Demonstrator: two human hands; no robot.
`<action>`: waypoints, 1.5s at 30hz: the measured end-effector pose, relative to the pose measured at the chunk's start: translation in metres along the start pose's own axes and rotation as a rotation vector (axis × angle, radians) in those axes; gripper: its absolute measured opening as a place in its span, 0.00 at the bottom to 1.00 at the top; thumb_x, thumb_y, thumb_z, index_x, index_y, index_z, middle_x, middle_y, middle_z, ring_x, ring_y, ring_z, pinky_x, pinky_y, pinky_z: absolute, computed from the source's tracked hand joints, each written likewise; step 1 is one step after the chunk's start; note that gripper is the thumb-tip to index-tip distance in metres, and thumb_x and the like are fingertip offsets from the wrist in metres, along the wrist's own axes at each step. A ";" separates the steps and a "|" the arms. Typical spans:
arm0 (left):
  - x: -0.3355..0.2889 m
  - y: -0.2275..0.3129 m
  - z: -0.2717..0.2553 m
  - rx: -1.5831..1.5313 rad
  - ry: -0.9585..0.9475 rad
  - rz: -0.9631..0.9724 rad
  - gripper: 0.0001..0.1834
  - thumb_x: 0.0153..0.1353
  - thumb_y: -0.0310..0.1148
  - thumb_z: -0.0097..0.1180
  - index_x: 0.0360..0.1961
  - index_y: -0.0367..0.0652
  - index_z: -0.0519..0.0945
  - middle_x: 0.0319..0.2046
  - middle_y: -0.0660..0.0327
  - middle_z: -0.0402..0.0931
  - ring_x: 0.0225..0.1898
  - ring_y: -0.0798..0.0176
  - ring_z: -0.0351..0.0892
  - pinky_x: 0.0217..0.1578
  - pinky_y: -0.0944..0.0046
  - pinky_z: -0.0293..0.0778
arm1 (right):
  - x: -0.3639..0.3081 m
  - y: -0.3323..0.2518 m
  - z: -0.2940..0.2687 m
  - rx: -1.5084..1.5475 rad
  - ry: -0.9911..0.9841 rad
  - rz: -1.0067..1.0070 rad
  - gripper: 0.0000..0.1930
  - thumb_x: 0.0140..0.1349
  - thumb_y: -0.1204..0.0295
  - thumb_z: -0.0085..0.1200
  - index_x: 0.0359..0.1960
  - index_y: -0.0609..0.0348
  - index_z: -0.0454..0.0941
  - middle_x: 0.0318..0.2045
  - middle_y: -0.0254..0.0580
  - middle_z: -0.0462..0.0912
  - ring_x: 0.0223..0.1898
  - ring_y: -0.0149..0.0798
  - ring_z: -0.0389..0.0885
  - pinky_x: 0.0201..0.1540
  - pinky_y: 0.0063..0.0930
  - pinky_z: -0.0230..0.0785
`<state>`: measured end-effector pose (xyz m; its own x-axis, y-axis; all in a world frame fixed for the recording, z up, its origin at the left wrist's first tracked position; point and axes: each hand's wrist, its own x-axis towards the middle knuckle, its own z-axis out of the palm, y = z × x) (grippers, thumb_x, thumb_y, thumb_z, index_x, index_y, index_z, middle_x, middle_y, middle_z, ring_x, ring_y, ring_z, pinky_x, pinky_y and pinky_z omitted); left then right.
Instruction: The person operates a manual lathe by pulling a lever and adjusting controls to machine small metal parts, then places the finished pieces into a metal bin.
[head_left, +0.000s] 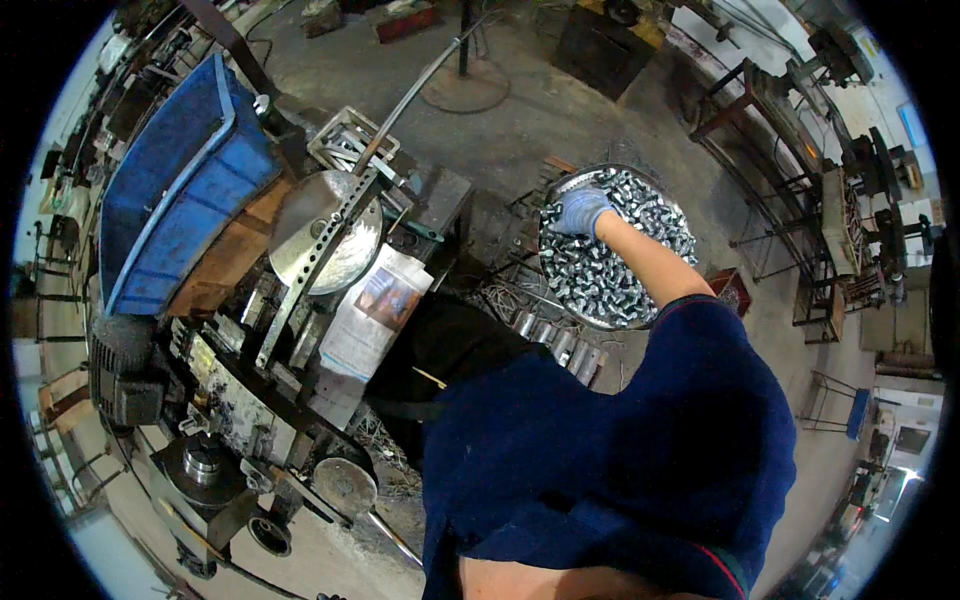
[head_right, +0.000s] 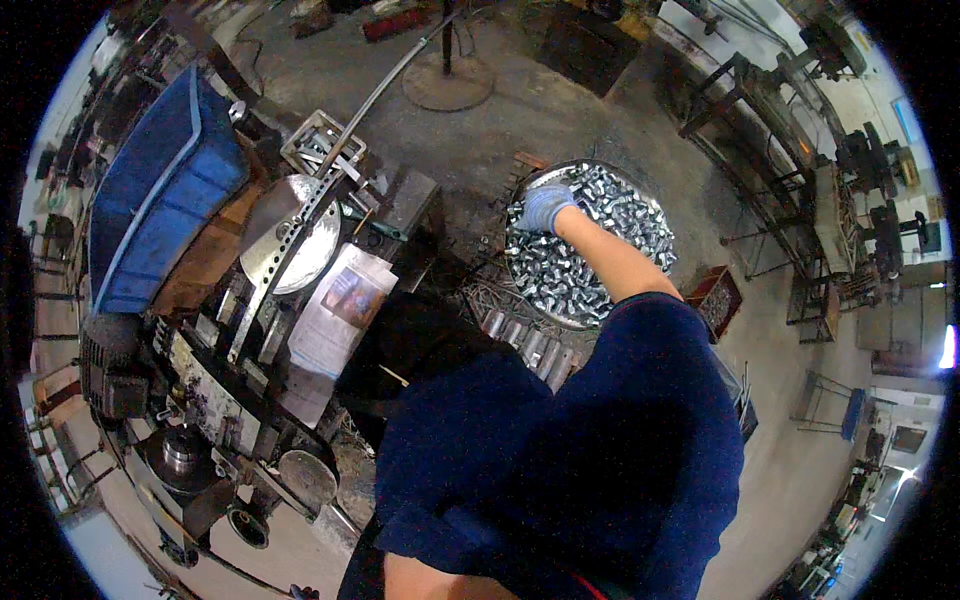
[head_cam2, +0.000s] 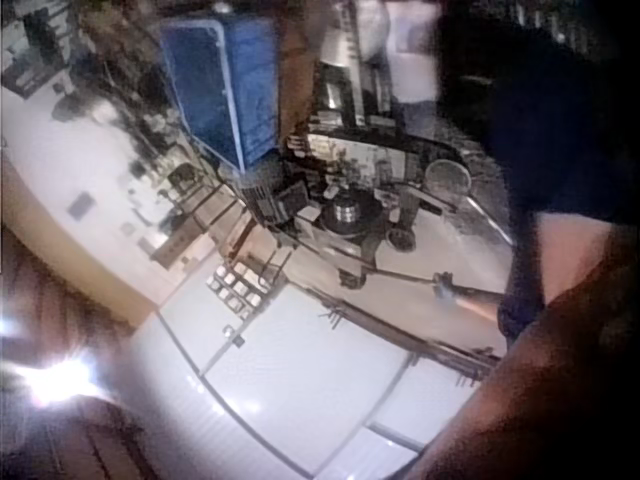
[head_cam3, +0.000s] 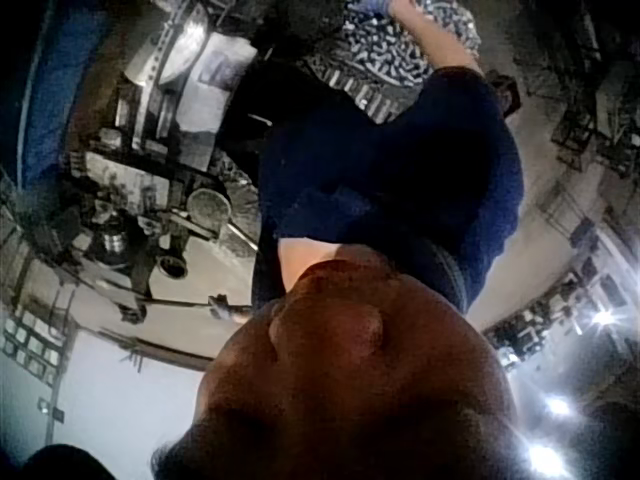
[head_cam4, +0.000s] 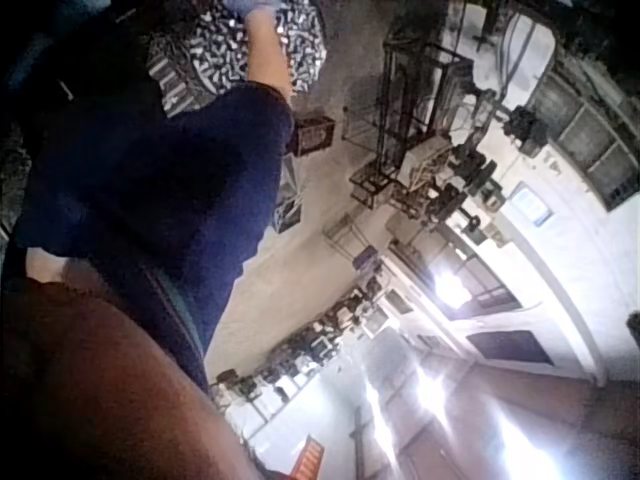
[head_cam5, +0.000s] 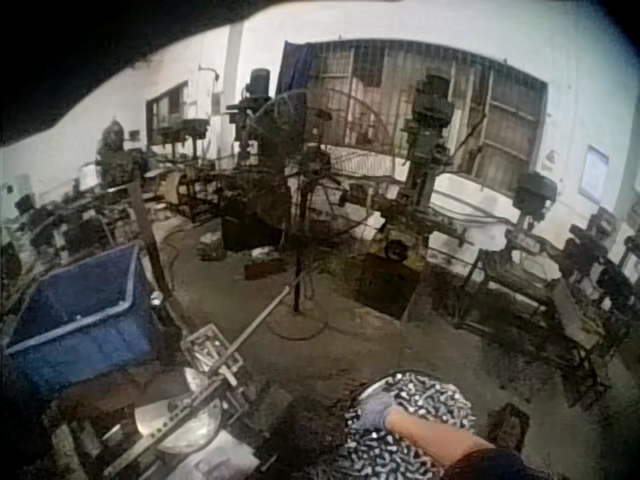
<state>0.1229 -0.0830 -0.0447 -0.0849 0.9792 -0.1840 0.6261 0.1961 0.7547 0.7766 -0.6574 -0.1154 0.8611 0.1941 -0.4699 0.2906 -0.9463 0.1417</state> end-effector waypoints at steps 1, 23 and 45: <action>0.002 -0.001 -0.001 0.001 0.000 0.000 0.18 0.52 0.38 0.63 0.36 0.34 0.76 0.21 0.49 0.76 0.17 0.57 0.74 0.20 0.63 0.78 | -0.001 0.001 -0.002 0.043 -0.010 0.025 0.30 0.47 0.42 0.49 0.35 0.59 0.82 0.38 0.51 0.81 0.41 0.48 0.80 0.45 0.38 0.70; 0.014 -0.061 -0.059 -0.054 -0.095 0.044 0.21 0.53 0.38 0.60 0.43 0.32 0.75 0.22 0.61 0.73 0.20 0.68 0.72 0.19 0.69 0.69 | -0.069 -0.274 -0.194 1.857 -0.454 -1.228 0.17 0.56 0.64 0.53 0.40 0.66 0.78 0.48 0.52 0.76 0.47 0.47 0.76 0.52 0.41 0.67; -0.031 -0.056 -0.060 0.162 0.069 0.079 0.16 0.50 0.40 0.58 0.32 0.37 0.79 0.17 0.57 0.75 0.19 0.62 0.74 0.22 0.63 0.69 | -0.172 -0.605 -0.209 -0.246 0.451 -1.431 0.30 0.45 0.42 0.52 0.33 0.59 0.81 0.31 0.51 0.82 0.35 0.48 0.81 0.42 0.40 0.71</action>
<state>0.0441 -0.1211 -0.0433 -0.0800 0.9935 -0.0805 0.7488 0.1132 0.6530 0.5403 -0.0643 0.0621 -0.1585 0.9864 -0.0429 0.9871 0.1573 -0.0295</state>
